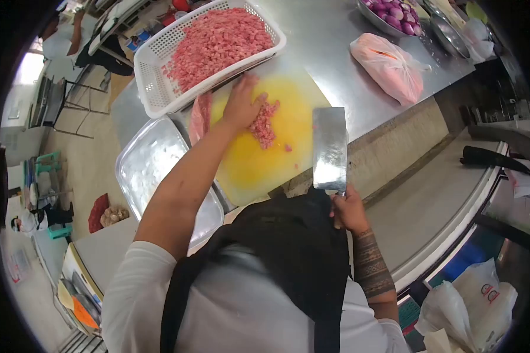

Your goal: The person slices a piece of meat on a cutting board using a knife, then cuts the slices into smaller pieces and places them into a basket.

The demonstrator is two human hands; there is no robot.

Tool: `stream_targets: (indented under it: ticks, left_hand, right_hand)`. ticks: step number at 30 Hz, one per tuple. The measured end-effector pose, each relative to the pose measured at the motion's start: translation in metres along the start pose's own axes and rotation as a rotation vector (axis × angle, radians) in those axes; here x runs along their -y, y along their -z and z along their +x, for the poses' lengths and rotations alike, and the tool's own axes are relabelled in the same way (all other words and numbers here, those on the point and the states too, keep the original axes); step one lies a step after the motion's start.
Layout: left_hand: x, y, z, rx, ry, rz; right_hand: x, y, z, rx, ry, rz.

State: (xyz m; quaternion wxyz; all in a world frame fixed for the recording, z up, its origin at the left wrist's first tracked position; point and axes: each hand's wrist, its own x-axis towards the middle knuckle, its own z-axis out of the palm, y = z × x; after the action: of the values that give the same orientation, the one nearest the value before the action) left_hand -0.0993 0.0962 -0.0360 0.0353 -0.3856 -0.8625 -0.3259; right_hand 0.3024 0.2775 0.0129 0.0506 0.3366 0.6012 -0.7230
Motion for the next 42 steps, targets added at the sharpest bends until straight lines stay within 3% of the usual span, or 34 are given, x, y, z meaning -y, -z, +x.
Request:
stream_targets:
  ticks: [4, 7, 11, 17, 26, 30, 35, 39, 42]
  left_hand:
    - [-0.003, -0.009, 0.030, 0.257, -0.134, -0.039]
    - [-0.014, -0.001, 0.004, 0.390, -0.296, -0.167]
    - [-0.051, 0.001, -0.052, 0.480, -0.371, -0.283]
    - [-0.113, 0.011, -0.106, 0.307, -0.357, 0.009]
    - [-0.118, -0.009, -0.115, 0.155, -0.224, 0.058]
    - [-0.122, -0.004, -0.120, 0.117, -0.083, 0.027]
    - [-0.111, -0.013, -0.122, -0.037, 0.083, -0.121]
    - [-0.102, -0.009, -0.104, -0.154, 0.068, -0.093]
    - [-0.109, 0.047, -0.042, -0.344, 0.013, -0.092]
  right_hand:
    - [0.003, -0.004, -0.006, -0.022, -0.029, 0.004]
    - [0.008, 0.000, -0.002, -0.023, -0.062, 0.017]
    - [0.019, -0.002, 0.011, 0.024, -0.066, -0.004]
    - [0.026, -0.016, 0.028, 0.072, -0.029, -0.077]
    - [0.024, -0.019, 0.050, 0.211, -0.039, -0.054]
    - [0.019, -0.074, 0.053, 0.168, -0.068, -0.132]
    - [0.000, -0.119, 0.055, 0.228, 0.003, -0.001]
    - [0.028, -0.131, 0.054, 0.278, 0.022, -0.009]
    - [0.088, -0.128, 0.046, 0.310, 0.095, -0.110]
